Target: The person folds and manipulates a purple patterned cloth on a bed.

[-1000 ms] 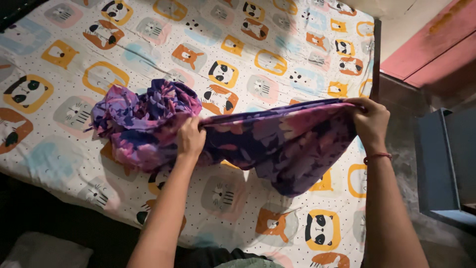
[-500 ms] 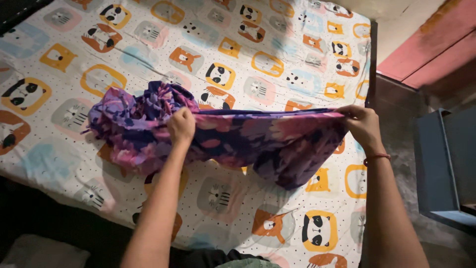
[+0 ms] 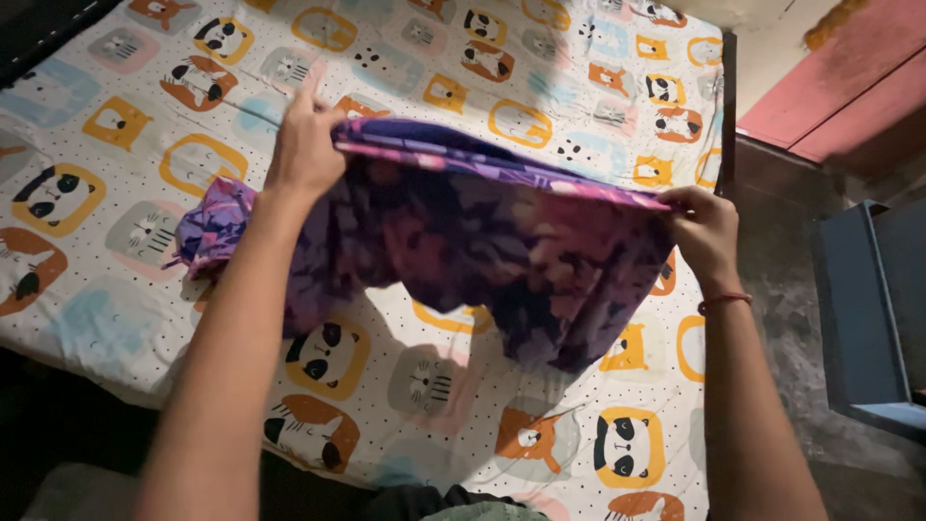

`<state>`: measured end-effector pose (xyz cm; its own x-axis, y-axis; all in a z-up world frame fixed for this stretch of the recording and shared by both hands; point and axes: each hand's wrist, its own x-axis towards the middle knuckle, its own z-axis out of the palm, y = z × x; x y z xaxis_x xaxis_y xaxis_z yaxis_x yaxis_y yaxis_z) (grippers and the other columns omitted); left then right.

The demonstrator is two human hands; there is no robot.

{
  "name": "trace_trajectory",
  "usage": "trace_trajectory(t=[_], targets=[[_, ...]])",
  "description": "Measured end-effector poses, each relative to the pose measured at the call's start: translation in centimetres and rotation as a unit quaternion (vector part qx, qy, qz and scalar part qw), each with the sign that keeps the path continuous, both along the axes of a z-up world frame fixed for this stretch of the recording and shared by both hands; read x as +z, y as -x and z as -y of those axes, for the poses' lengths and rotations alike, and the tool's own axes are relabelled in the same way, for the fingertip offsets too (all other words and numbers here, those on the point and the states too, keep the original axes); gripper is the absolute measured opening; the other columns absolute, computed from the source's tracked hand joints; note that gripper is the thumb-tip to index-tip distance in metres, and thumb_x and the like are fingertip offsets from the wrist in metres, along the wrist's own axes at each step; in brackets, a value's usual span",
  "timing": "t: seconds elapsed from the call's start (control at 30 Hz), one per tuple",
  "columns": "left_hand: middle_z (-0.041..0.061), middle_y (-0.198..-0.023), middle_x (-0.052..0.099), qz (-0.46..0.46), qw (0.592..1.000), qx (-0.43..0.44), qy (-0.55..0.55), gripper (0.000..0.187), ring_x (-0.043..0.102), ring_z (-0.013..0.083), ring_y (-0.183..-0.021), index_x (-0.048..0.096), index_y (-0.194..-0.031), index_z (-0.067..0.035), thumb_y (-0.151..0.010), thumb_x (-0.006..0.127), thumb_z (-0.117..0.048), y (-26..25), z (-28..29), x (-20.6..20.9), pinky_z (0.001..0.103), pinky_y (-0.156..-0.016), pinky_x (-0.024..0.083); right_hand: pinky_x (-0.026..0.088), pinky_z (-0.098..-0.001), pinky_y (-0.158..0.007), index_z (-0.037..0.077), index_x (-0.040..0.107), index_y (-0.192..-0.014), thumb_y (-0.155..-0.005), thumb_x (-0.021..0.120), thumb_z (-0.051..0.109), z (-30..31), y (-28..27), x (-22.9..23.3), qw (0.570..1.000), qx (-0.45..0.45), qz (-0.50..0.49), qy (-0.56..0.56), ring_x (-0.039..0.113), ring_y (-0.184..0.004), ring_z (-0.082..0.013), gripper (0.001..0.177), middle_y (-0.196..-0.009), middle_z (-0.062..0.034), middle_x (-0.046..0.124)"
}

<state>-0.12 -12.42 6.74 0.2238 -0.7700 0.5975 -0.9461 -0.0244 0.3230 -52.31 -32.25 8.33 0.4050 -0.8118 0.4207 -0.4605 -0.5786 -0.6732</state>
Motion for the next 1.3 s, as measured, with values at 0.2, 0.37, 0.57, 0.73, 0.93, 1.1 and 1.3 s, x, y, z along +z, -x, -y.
trace_trajectory(t=[0.2, 0.37, 0.57, 0.73, 0.93, 1.1, 1.3], targets=[[0.018, -0.097, 0.071, -0.161, 0.987, 0.011, 0.024, 0.015, 0.070, 0.0390, -0.093, 0.068, -0.103, -0.004, -0.089, 0.070, -0.009, -0.8, 1.0, 2.0, 0.046, -0.080, 0.055, 0.051, -0.0229, -0.087, -0.005, 0.070, -0.111, -0.084, 0.047, -0.012, 0.8, -0.6, 0.6, 0.991, 0.061, 0.116, -0.014, 0.067, -0.100, -0.0088, 0.036, -0.104, -0.0083, 0.074], [0.010, -0.094, 0.078, -0.025, 0.898, -0.099, -0.428, 0.048, 0.073, 0.0263, -0.085, 0.077, -0.097, -0.016, -0.063, 0.087, -0.049, 2.6, -0.5, -4.8, 0.040, -0.081, 0.057, 0.053, -0.0264, -0.078, 0.007, 0.071, -0.127, -0.081, 0.055, -0.007, -0.2, 0.5, -1.0, 0.998, -0.049, -0.026, 0.037, 0.068, -0.087, -0.0137, 0.051, -0.100, -0.0106, 0.074], [0.015, -0.109, 0.079, 0.007, 0.765, -0.185, -0.617, 0.033, 0.076, 0.0306, -0.101, 0.079, -0.105, -0.009, -0.077, 0.075, -0.027, 15.8, -7.1, -23.3, 0.044, -0.089, 0.061, 0.056, -0.0330, -0.081, 0.008, 0.080, -0.095, -0.075, 0.057, -0.003, -1.5, 1.2, -8.8, 0.988, -0.046, -0.144, -0.020, 0.074, -0.086, -0.0255, 0.032, -0.091, -0.0141, 0.076], [0.017, -0.114, 0.076, 0.085, 0.822, -0.196, -0.527, 0.022, 0.073, 0.0347, -0.110, 0.079, -0.100, -0.010, -0.085, 0.066, -0.020, 19.2, -3.8, -29.3, 0.048, -0.092, 0.059, 0.054, -0.0360, -0.079, 0.007, 0.083, -0.087, -0.073, 0.064, -0.003, -2.0, 1.8, -8.4, 0.980, -0.043, -0.196, 0.006, 0.070, -0.087, -0.0310, 0.026, -0.095, -0.0152, 0.073], [0.019, -0.118, 0.073, 0.053, 0.870, -0.082, -0.483, 0.027, 0.068, 0.0376, -0.113, 0.078, -0.104, -0.009, -0.092, 0.066, -0.030, 18.6, 0.0, -26.7, 0.047, -0.096, 0.055, 0.057, -0.0321, -0.082, 0.009, 0.081, -0.089, -0.073, 0.055, -0.010, -4.3, 1.5, -2.2, 0.989, -0.009, -0.145, 0.008, 0.072, -0.087, -0.0237, 0.036, -0.098, -0.0103, 0.073], [0.017, -0.165, 0.029, 0.014, 0.872, -0.080, -0.483, 0.026, 0.069, 0.0360, -0.114, 0.079, -0.106, -0.007, -0.090, 0.064, -0.020, 18.4, 1.8, -26.4, 0.050, -0.099, 0.054, 0.058, -0.0324, -0.084, 0.009, 0.081, -0.093, -0.078, 0.056, -0.012, -5.5, 0.7, 2.8, 0.989, 0.002, -0.120, 0.085, 0.072, -0.090, -0.0216, 0.036, -0.100, -0.0085, 0.073], [0.025, -0.161, 0.028, -0.052, 0.854, -0.109, -0.506, 0.034, 0.066, 0.0386, -0.113, 0.076, -0.110, -0.006, -0.080, 0.071, -0.020, 19.2, 4.0, -27.8, 0.048, -0.101, 0.050, 0.059, -0.0318, -0.084, 0.009, 0.080, -0.089, -0.078, 0.060, -0.013, -6.5, -0.6, 5.9, 0.985, 0.006, -0.125, 0.115, 0.072, -0.090, -0.0214, 0.032, -0.100, -0.0079, 0.072]])
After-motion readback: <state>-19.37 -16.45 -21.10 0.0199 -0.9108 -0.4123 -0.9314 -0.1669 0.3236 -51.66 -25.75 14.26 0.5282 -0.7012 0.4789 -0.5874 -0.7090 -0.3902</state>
